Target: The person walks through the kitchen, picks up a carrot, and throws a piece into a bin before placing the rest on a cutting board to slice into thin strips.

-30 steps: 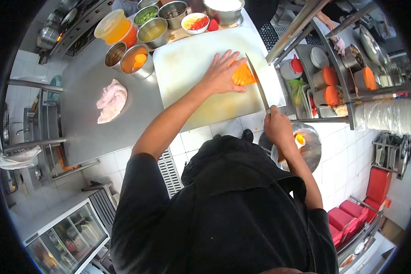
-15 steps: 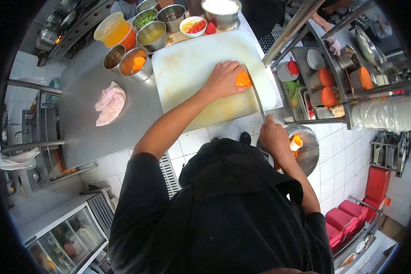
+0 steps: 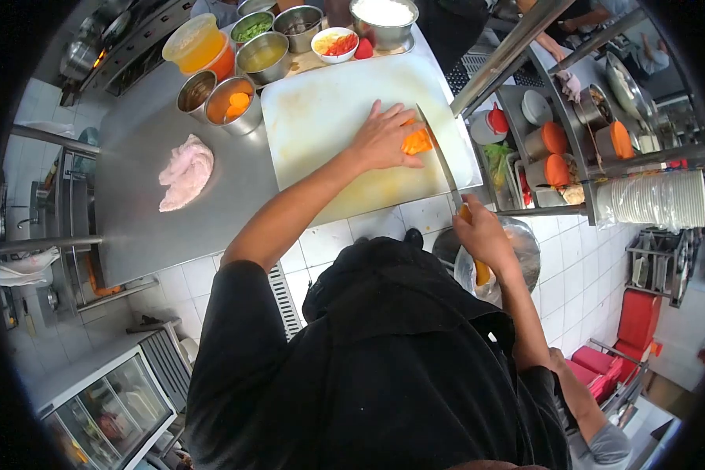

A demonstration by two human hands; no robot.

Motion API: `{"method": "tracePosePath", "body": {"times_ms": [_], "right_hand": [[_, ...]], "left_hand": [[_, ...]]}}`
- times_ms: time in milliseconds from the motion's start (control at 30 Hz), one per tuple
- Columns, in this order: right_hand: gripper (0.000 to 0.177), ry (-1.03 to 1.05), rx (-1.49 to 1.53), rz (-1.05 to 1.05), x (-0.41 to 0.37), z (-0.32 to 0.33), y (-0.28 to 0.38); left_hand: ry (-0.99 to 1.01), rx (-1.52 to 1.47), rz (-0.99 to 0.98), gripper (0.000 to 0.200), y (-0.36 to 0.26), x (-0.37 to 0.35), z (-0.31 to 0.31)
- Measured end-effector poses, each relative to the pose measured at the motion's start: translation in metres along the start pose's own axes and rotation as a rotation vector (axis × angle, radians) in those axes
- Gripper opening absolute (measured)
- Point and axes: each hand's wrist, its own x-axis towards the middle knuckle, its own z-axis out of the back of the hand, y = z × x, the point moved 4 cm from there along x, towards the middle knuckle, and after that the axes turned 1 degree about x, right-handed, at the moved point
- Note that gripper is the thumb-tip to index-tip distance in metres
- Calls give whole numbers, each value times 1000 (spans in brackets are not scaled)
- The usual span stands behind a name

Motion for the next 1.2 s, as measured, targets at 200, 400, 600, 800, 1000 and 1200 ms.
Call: {"method": "tracePosePath", "body": {"times_ms": [200,400,600,800,1000,1200], "right_hand": [[45,-95,-119,91,-1,5,-3],[41,-81,-128,106,5,4,19],[33,-121,-151,165,29,1,32],[28,-98,-254,124,44,-18,26],[22,-187,-263,209,95,-41,9],[25,133,-31,-164,75,8,62]], "left_hand": [[-8,-117,-19,44,-2,-10,17],[-57,-228,-78,35,3,-20,6],[-185,-270,-71,27,5,-17,18],[-207,-327,-59,25,8,-16,5],[-287,-280,-101,23,11,-14,5],[-269,-309,-79,25,10,-16,3]]}}
